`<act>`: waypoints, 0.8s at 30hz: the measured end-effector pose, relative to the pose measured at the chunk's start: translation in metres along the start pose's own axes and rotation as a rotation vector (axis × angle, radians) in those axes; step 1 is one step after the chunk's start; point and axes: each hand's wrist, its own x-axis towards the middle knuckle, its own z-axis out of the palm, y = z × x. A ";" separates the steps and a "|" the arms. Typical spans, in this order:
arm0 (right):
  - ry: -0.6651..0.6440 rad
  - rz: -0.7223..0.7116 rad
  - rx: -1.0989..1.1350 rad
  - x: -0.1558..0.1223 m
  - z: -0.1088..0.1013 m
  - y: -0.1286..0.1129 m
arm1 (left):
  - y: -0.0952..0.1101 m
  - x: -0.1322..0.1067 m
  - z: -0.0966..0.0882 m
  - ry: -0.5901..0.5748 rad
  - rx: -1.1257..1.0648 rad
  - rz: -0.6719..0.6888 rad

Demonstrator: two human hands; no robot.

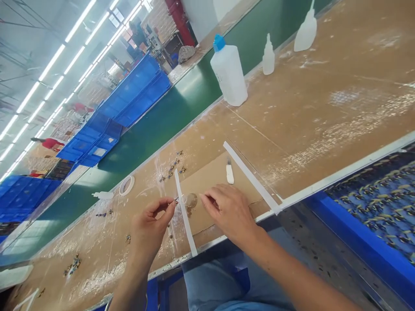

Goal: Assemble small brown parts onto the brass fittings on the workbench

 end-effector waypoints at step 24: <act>-0.001 0.033 0.020 0.002 -0.003 0.000 | 0.004 0.007 0.006 -0.037 0.211 0.158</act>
